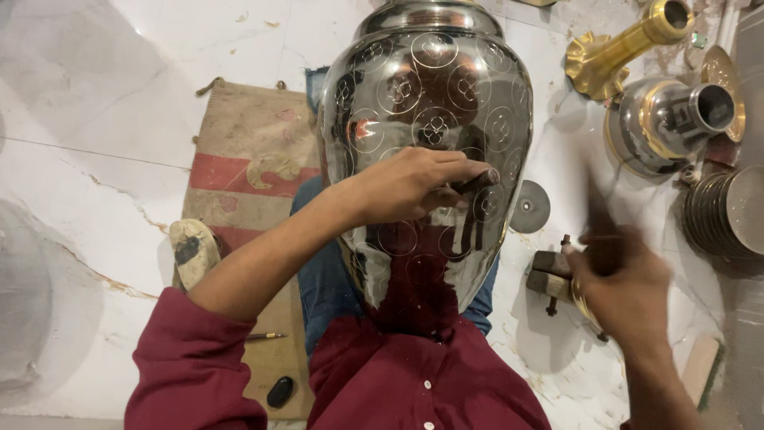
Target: The person uses a hammer and a small metal tool to engrave a pattern onto a large silver vase. They repeatedly tap the tool against the vase surface to create decorative indentations.
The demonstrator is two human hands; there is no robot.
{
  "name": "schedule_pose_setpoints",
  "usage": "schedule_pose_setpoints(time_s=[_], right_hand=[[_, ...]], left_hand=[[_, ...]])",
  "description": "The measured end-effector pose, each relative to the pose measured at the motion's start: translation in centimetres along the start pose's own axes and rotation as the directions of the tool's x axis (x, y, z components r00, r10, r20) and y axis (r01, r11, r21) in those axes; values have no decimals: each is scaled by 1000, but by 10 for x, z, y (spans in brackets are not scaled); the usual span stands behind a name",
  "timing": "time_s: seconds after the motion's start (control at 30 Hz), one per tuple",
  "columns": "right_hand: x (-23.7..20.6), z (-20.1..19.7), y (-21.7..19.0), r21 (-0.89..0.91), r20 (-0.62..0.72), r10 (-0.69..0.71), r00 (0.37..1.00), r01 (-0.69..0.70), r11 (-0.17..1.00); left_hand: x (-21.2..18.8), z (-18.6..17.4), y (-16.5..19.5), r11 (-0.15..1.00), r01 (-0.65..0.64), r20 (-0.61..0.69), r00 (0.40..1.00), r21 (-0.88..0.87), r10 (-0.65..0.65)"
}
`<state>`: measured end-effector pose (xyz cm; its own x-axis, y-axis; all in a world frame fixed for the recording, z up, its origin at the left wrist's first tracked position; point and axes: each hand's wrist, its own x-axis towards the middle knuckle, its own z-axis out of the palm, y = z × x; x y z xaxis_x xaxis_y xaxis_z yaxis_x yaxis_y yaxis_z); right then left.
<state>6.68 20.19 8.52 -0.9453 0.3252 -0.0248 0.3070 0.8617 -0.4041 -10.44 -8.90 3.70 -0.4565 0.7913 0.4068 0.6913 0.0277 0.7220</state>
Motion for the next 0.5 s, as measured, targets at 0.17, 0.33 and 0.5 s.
schedule_pose_setpoints(time_s=[0.17, 0.33, 0.5], right_hand=[[3, -16, -11, -118, -39, -356, 934, 349, 929], [4, -11, -15, 167, -146, -318, 937, 340, 925], [11, -18, -12, 275, -117, -294, 949, 316, 908]], left_hand=[[2, 3, -3, 1000, 5, 40, 999, -1, -5], [-2, 4, -6, 995, -95, -42, 995, -34, 94], [-12, 7, -7, 996, -40, -86, 996, -79, 33]])
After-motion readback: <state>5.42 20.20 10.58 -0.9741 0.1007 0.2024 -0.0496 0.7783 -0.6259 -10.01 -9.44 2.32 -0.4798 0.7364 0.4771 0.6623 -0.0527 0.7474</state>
